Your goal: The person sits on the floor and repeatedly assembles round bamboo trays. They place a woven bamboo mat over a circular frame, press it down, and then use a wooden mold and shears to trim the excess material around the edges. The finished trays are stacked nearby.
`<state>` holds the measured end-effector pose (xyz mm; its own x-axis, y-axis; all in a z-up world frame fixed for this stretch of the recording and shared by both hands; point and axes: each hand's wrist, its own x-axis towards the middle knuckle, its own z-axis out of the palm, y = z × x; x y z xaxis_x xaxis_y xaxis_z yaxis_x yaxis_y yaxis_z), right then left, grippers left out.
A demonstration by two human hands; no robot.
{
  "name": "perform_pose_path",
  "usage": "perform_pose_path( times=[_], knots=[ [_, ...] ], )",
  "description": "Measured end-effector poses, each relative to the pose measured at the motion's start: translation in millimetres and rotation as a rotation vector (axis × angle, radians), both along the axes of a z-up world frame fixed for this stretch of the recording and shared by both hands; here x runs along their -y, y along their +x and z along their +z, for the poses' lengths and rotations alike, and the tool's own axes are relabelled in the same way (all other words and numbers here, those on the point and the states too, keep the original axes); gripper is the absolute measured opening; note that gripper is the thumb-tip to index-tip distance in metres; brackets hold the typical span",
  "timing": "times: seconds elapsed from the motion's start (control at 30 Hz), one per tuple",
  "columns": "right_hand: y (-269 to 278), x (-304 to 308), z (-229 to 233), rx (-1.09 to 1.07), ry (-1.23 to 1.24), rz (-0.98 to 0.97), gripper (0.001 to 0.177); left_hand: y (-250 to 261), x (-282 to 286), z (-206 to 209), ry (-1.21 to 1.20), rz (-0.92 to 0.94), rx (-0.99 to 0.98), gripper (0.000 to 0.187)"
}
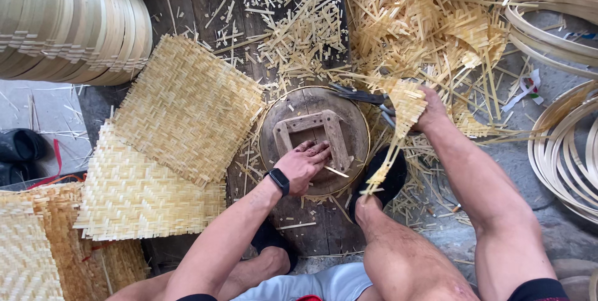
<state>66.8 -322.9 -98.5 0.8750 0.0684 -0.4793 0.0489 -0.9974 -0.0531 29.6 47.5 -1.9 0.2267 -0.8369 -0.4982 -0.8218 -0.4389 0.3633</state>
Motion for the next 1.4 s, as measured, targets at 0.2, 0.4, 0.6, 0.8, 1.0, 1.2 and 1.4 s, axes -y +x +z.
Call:
perform_pose_path(
  times=[0.2, 0.4, 0.6, 0.8, 1.0, 1.2, 1.4],
  knots=[
    [46, -55, 33, 0.004, 0.044, 0.030, 0.027, -4, -3, -5, -0.066, 0.047, 0.010, 0.077],
    [62, -7, 29, -0.037, 0.000, -0.091, 0.027, 0, -1, 7, -0.084, 0.102, -0.048, 0.079],
    [68, 70, 26, -0.096, 0.305, -1.191, 0.043, 5, 1, 9, -0.367, 0.289, -0.095, 0.046],
    [-13, 75, -20, 0.361, 0.095, -0.914, 0.069, 64, 17, -6, -0.518, 0.562, 0.013, 0.015],
    [-47, -55, 28, -0.302, 0.722, -0.842, 0.040, 147, 49, -23, -0.415, 0.654, 0.156, 0.021],
    [-49, -79, 3, -0.324, 0.844, -0.899, 0.039, 181, 81, -44, 0.051, 0.833, -0.296, 0.026],
    [-48, -74, -9, -0.282, 0.885, -0.949, 0.033, 179, 81, -66, 0.028, 0.966, -0.286, 0.027]
  ],
)
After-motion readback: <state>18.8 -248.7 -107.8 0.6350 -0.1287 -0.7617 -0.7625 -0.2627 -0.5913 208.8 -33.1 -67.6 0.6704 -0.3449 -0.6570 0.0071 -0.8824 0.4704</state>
